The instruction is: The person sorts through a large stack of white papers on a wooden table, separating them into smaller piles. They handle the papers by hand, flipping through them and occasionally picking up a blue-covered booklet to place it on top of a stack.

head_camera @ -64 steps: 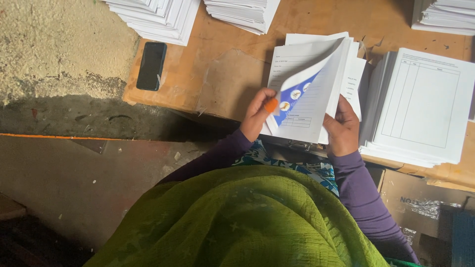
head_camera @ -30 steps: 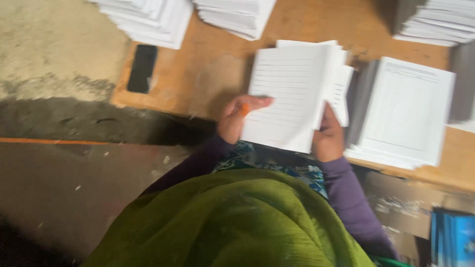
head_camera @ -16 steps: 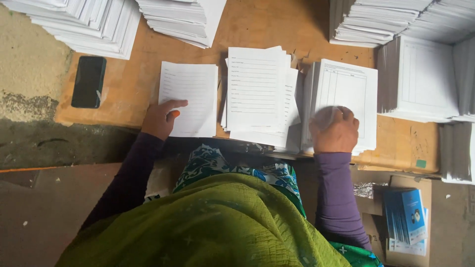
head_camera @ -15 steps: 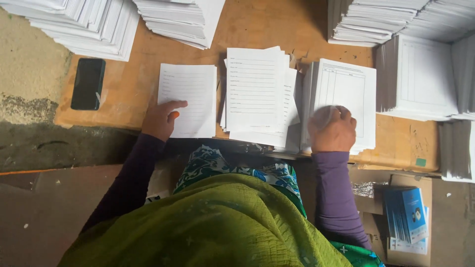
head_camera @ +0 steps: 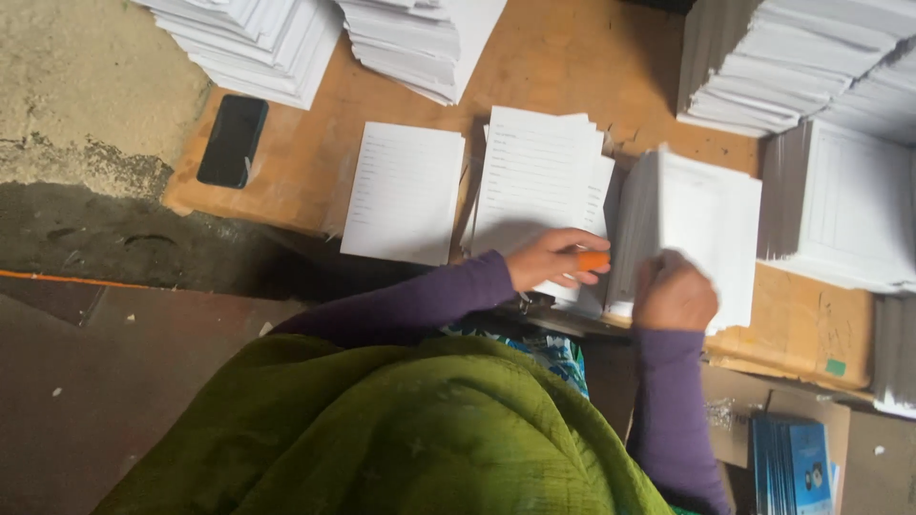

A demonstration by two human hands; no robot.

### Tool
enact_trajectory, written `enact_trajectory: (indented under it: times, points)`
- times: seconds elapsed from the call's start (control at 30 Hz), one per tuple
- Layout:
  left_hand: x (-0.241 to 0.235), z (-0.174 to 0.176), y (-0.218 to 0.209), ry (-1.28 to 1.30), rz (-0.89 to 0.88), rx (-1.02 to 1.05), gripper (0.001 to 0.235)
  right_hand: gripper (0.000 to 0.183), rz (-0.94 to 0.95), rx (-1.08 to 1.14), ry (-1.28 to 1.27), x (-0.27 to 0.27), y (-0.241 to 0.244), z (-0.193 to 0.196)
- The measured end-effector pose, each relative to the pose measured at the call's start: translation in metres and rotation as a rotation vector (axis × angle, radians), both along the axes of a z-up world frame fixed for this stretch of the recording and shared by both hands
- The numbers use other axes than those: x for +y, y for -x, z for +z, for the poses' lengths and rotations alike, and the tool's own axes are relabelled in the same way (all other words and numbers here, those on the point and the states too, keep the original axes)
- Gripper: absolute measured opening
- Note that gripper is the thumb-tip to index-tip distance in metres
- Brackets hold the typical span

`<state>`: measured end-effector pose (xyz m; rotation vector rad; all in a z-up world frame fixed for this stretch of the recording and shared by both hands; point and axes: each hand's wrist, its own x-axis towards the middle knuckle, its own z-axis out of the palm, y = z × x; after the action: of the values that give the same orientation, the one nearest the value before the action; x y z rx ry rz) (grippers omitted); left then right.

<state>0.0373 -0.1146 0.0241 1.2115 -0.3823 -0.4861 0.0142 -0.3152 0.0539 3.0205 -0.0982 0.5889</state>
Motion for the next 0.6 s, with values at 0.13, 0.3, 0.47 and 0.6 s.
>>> enact_trajectory:
  times: [0.13,0.3,0.47,0.6]
  points:
    - [-0.034,-0.045,-0.015,-0.053,0.324,0.291,0.062,0.026,0.115,0.145,-0.314,0.075,0.052,0.043]
    - [0.008,0.002,0.003,-0.084,0.547,0.059,0.045,0.046,0.131,-0.120,-0.625,0.050,0.051,0.077]
    - [0.057,0.053,0.021,-0.002,0.388,-0.199,0.034,0.060,0.362,0.077,-1.529,0.012,0.024,0.048]
    - [0.060,0.069,0.024,-0.037,0.379,-0.246,0.039,0.018,0.280,0.103,-1.553,-0.026,0.012,-0.041]
